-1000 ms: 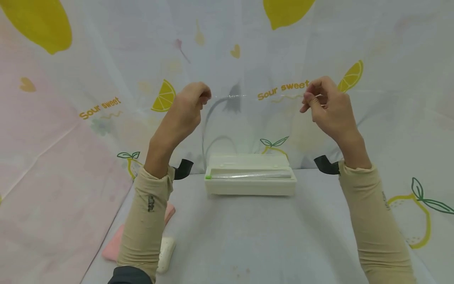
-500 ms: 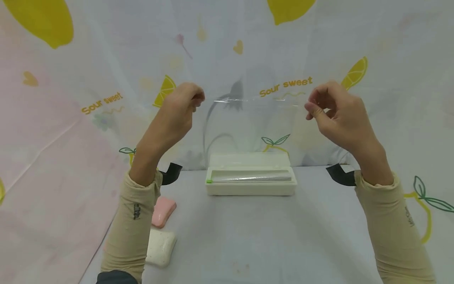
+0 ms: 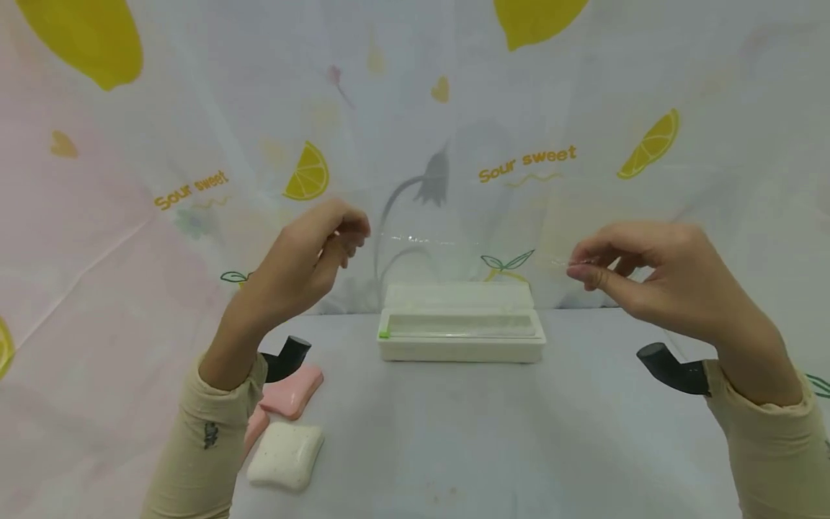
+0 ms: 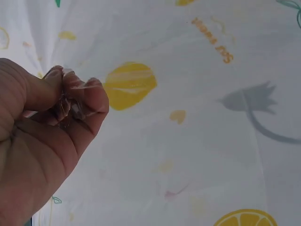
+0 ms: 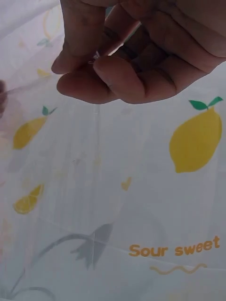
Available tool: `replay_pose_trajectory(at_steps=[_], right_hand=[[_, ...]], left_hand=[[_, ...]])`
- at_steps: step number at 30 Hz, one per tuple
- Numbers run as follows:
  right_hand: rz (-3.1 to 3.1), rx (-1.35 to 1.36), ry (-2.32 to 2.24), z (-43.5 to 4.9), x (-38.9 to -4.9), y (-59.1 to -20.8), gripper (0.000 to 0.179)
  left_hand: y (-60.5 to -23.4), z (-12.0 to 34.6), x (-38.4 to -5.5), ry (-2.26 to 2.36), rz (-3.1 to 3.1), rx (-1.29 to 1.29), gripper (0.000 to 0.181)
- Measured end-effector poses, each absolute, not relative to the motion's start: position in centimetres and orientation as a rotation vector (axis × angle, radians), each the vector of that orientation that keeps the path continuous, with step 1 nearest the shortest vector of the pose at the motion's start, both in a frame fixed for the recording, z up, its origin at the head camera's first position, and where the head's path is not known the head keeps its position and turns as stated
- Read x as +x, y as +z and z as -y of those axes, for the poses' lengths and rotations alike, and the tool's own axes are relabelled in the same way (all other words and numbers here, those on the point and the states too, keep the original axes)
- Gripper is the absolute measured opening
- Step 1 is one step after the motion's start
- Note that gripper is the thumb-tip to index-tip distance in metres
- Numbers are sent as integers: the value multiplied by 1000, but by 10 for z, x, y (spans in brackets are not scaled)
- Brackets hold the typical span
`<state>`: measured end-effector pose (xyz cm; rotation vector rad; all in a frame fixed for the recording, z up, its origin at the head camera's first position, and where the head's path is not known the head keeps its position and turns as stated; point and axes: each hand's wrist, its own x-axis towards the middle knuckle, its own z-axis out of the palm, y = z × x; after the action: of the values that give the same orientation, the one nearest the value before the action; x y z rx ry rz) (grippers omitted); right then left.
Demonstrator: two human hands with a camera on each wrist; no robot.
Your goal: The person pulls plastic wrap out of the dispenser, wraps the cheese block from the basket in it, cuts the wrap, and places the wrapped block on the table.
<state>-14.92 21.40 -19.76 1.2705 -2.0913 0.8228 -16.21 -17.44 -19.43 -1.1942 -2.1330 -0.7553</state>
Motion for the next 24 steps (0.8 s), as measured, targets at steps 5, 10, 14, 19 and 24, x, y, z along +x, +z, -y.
replay_pose_trajectory(at_steps=[5,10,14,19,24], right_hand=[[1996,1637,989,-217,-139,-205,4],[1928,1986,1157,-216,-129,-218,13],[1950,2162,1176,-216,-118,-236,23],[2006,2298,1202,-217,-106,-261,24],[2051,2395,1247,-218,-101,-291,23]], left_hand=[[-210,185,-142,-1069,2129,-1448,26],[-232,190,-123,-1373,2096,-1814,19],[-262,189,-101,-1497,2119,-1992,22],[-297,182,-71,-1508,2238,-2046,20],[-317,179,-53,-1535,2470,-1953,14]])
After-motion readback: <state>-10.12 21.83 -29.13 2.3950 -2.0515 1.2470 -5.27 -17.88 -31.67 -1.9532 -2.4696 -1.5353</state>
